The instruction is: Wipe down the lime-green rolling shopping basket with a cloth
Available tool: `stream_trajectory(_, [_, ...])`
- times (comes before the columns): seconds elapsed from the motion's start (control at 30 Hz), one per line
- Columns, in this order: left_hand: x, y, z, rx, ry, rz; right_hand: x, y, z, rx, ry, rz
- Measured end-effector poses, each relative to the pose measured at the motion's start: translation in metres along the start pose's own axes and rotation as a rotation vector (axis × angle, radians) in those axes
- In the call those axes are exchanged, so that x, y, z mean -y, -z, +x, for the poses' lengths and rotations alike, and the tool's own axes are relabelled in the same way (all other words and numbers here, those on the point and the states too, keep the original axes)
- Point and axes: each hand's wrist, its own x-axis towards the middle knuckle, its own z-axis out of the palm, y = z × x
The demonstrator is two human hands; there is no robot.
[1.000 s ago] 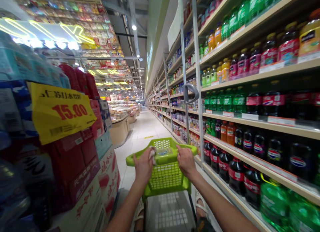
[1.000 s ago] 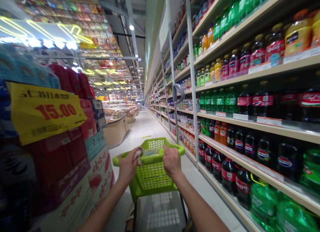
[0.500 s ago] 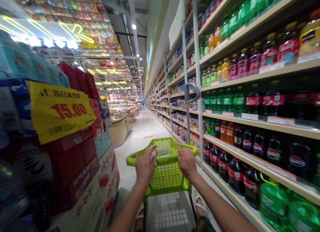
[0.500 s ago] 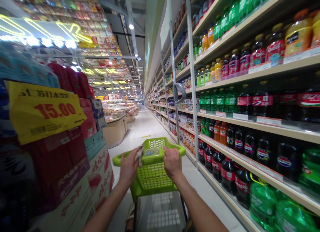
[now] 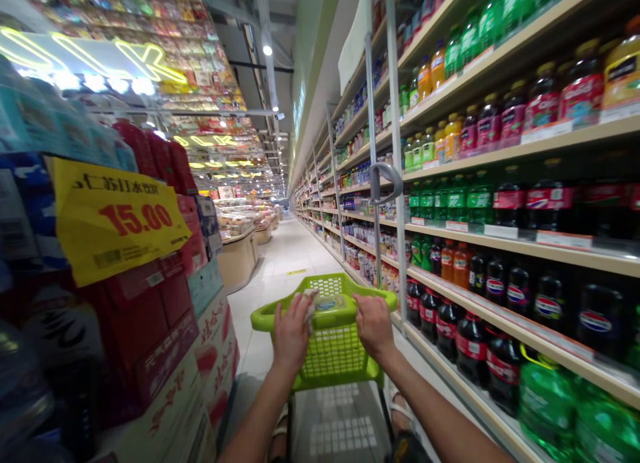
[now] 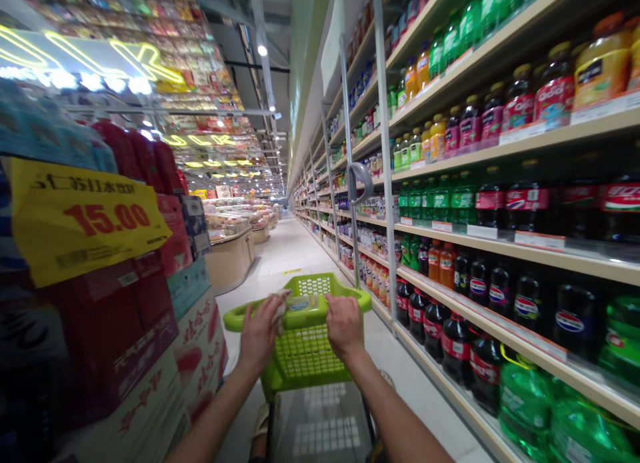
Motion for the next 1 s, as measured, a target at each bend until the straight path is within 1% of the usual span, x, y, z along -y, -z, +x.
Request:
stream_trajectory(0.07, [-0.033,-0.007,0.011,0.051,-0.118,-0.053,-0.001,0.002,0.0,-0.005,0.015,-0.003])
stream_trajectory(0.1, [-0.043,-0.009,0.015,0.072,-0.167,-0.068,-0.002,0.003,0.0,-0.006,0.022,-0.007])
stream_trajectory(0.13, [-0.046,-0.008,0.016,0.085,-0.196,-0.076,-0.003,0.004,-0.001,-0.008,0.028,-0.013])
stream_trajectory(0.17, [-0.042,-0.006,0.016,0.091,-0.194,-0.073,-0.004,0.005,-0.001,-0.008,0.032,-0.018])
stream_trajectory(0.2, [-0.032,-0.002,0.013,0.09,-0.157,-0.061,-0.004,0.006,-0.001,-0.006,0.035,-0.022])
stream_trajectory(0.23, [-0.018,0.003,0.01,0.081,-0.095,-0.042,-0.004,0.007,-0.001,0.0,0.038,-0.021])
stream_trajectory(0.3, [0.009,0.012,0.004,0.057,0.094,0.008,-0.003,0.007,-0.001,0.008,0.037,-0.013])
stream_trajectory(0.33, [0.015,0.015,0.003,0.05,0.163,0.021,-0.001,0.007,-0.002,0.006,0.03,-0.009])
stream_trajectory(0.37, [0.015,0.017,0.003,0.053,0.196,0.021,0.0,0.006,-0.002,-0.001,0.021,-0.006])
stream_trajectory(0.4, [0.008,0.016,0.005,0.066,0.18,0.006,0.001,0.005,-0.003,-0.014,0.01,-0.005])
stream_trajectory(0.43, [-0.005,0.013,0.007,0.088,0.124,-0.022,0.001,0.003,-0.004,-0.028,0.004,-0.004])
stream_trajectory(0.5, [-0.037,0.006,0.013,0.136,-0.056,-0.084,0.0,0.002,-0.006,-0.051,0.017,-0.002])
stream_trajectory(0.53, [-0.051,0.003,0.016,0.147,-0.121,-0.101,-0.002,0.001,-0.006,-0.059,0.034,0.0])
stream_trajectory(0.57, [-0.06,0.001,0.017,0.155,-0.161,-0.11,-0.003,0.001,-0.007,-0.064,0.053,0.004])
stream_trajectory(0.6, [-0.061,0.001,0.017,0.158,-0.169,-0.113,-0.005,0.002,-0.008,-0.065,0.069,0.011])
stream_trajectory(0.63, [-0.057,0.002,0.015,0.158,-0.142,-0.107,-0.007,0.002,-0.008,-0.063,0.079,0.02])
stream_trajectory(0.67, [-0.047,0.004,0.013,0.153,-0.083,-0.097,-0.008,0.003,-0.009,-0.06,0.08,0.031])
stream_trajectory(0.77, [-0.013,0.014,0.01,0.119,0.173,-0.051,-0.007,0.004,-0.008,-0.062,0.049,0.068])
stream_trajectory(0.8, [-0.009,0.016,0.012,0.113,0.227,-0.041,-0.006,0.004,-0.008,-0.067,0.035,0.076])
stream_trajectory(0.83, [-0.012,0.016,0.015,0.122,0.238,-0.041,-0.005,0.003,-0.008,-0.071,0.024,0.081])
stream_trajectory(0.87, [-0.02,0.015,0.019,0.145,0.205,-0.053,-0.005,0.003,-0.008,-0.071,0.021,0.086])
stream_trajectory(0.93, [-0.048,0.009,0.026,0.212,0.057,-0.094,-0.007,0.002,-0.009,-0.06,0.032,0.089])
stream_trajectory(1.0, [-0.069,0.005,0.03,0.24,-0.061,-0.121,-0.01,0.002,-0.009,-0.046,0.055,0.087])
